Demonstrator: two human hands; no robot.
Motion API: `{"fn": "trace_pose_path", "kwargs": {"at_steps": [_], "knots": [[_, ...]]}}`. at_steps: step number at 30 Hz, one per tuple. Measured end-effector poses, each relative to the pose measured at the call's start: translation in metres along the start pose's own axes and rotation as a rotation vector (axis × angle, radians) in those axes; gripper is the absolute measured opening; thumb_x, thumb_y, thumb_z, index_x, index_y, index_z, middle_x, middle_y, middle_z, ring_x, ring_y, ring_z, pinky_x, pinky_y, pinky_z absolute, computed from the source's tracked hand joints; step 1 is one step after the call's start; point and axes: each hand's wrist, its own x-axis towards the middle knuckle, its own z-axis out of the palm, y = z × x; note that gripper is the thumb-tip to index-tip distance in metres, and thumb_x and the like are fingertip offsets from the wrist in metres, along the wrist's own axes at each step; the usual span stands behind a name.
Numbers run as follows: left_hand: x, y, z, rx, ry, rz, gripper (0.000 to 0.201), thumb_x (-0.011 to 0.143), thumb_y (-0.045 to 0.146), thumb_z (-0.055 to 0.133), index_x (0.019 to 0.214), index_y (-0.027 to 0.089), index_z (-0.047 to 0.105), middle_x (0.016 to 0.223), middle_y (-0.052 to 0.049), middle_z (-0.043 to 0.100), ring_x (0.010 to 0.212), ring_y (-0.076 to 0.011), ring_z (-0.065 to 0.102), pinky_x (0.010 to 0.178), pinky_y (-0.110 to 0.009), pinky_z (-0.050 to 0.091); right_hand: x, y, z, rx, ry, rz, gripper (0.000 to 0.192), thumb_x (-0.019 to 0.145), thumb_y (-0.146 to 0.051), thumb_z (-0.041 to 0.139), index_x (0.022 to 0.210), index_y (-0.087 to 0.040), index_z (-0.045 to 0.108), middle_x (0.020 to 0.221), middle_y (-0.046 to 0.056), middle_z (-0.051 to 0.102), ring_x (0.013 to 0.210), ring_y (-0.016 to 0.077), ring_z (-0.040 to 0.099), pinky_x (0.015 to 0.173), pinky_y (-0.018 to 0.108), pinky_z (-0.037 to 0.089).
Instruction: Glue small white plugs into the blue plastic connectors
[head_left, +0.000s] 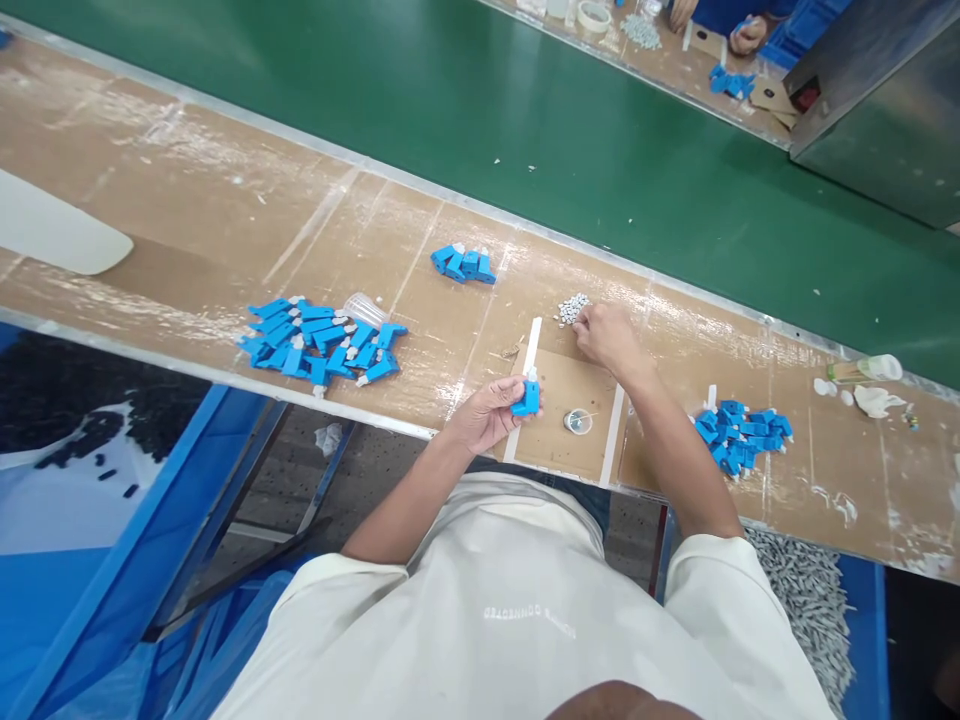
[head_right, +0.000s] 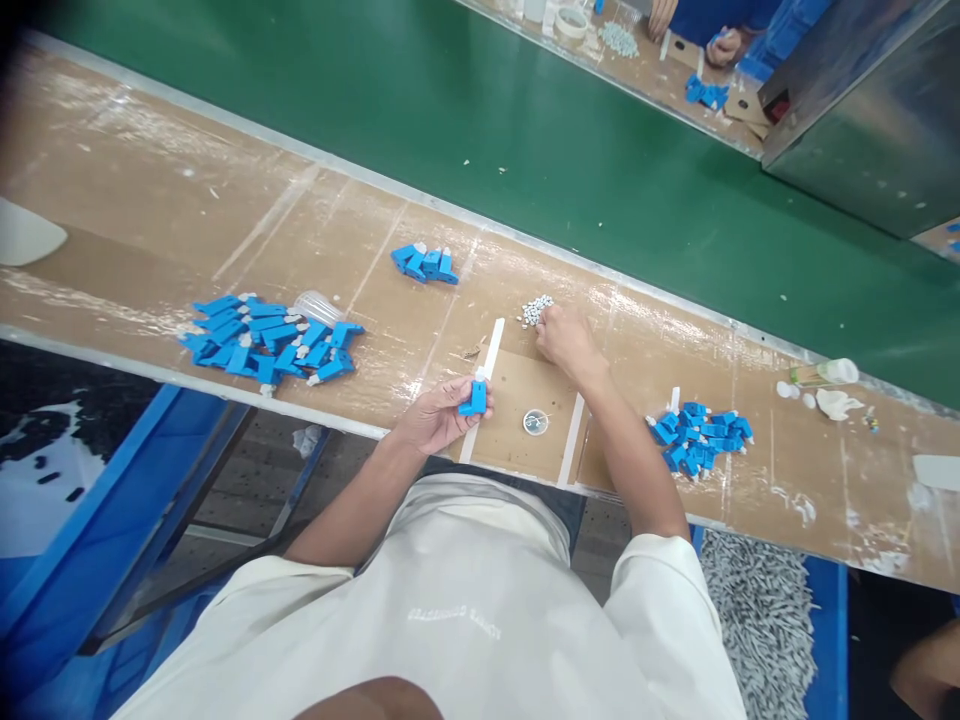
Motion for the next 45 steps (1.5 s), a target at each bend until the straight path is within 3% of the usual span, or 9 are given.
{"fn": "trace_pose_path", "kwargs": {"at_steps": [3, 5, 8, 11, 15, 24, 30, 45], "knots": [[-0.002, 0.001, 0.000, -0.003, 0.009, 0.003, 0.027, 0.076, 0.026, 0.086, 0.090, 0.009, 0.071, 0.074, -0.005, 0.071, 0.062, -0.0100, 0.067, 0.061, -0.018, 0.055, -0.002, -0.008, -0.006, -0.022, -0.006, 0.036, 0.022, 0.084, -0.009, 0.056, 0.091, -0.005, 0.076, 0.102, 0.028, 0.076, 0.096, 0.0352, 0.072, 0.082, 0.037, 0.052], [-0.002, 0.001, 0.001, -0.003, 0.016, 0.008, 0.025, 0.077, 0.024, 0.085, 0.090, 0.010, 0.071, 0.073, -0.004, 0.071, 0.062, -0.0095, 0.066, 0.061, -0.017, 0.055, -0.008, -0.007, -0.009, 0.130, 0.026, 0.062, 0.016, 0.081, -0.010, 0.059, 0.084, -0.008, 0.075, 0.095, 0.025, 0.077, 0.092, 0.0331, 0.073, 0.080, 0.037, 0.053], [-0.003, 0.001, 0.004, 0.005, 0.018, 0.014, 0.025, 0.076, 0.025, 0.086, 0.089, 0.010, 0.071, 0.076, -0.005, 0.072, 0.063, -0.0095, 0.066, 0.058, -0.016, 0.053, -0.024, 0.004, -0.014, 0.705, -0.019, 0.100, 0.008, 0.079, -0.017, 0.066, 0.072, -0.014, 0.069, 0.078, 0.013, 0.076, 0.071, 0.0216, 0.071, 0.068, 0.030, 0.056], [-0.003, 0.001, 0.012, 0.013, -0.003, 0.013, 0.030, 0.072, 0.029, 0.090, 0.085, 0.010, 0.071, 0.078, -0.007, 0.073, 0.066, -0.0107, 0.067, 0.056, -0.016, 0.052, -0.049, 0.011, -0.019, 1.295, -0.148, 0.085, 0.017, 0.069, -0.029, 0.079, 0.069, -0.016, 0.068, 0.068, 0.004, 0.073, 0.056, 0.0121, 0.066, 0.055, 0.022, 0.055], [-0.003, 0.000, 0.026, 0.034, -0.037, 0.016, 0.039, 0.067, 0.037, 0.093, 0.085, 0.009, 0.073, 0.080, -0.008, 0.073, 0.069, -0.0124, 0.068, 0.063, -0.019, 0.055, -0.084, 0.005, -0.023, 1.584, -0.238, 0.089, 0.031, 0.057, -0.036, 0.090, 0.069, -0.017, 0.070, 0.064, 0.001, 0.073, 0.051, 0.0090, 0.064, 0.047, 0.016, 0.053], [-0.002, -0.004, 0.045, 0.136, 0.010, 0.087, 0.041, 0.065, 0.040, 0.094, 0.087, 0.012, 0.075, 0.073, -0.001, 0.066, 0.066, -0.0102, 0.060, 0.074, -0.027, 0.056, -0.118, -0.010, -0.023, 1.708, -0.196, 0.074, 0.036, 0.063, -0.043, 0.093, 0.073, -0.017, 0.070, 0.066, 0.002, 0.074, 0.052, 0.0104, 0.068, 0.046, 0.016, 0.054], [-0.003, -0.006, 0.047, 0.119, 0.050, 0.089, 0.039, 0.063, 0.037, 0.095, 0.085, 0.011, 0.076, 0.074, -0.002, 0.068, 0.068, -0.0099, 0.062, 0.067, -0.021, 0.051, -0.122, -0.013, -0.019, 1.688, -0.137, 0.090, 0.036, 0.063, -0.045, 0.091, 0.073, -0.018, 0.069, 0.061, 0.000, 0.071, 0.049, 0.0111, 0.065, 0.046, 0.019, 0.054], [-0.002, -0.004, 0.044, 0.133, 0.032, 0.116, 0.041, 0.061, 0.042, 0.095, 0.080, 0.012, 0.076, 0.070, -0.001, 0.065, 0.065, -0.0090, 0.058, 0.066, -0.020, 0.050, -0.124, -0.016, -0.009, 1.676, -0.057, 0.118, 0.030, 0.065, -0.041, 0.089, 0.080, -0.019, 0.074, 0.065, 0.000, 0.071, 0.049, 0.0100, 0.062, 0.045, 0.020, 0.053]]}}
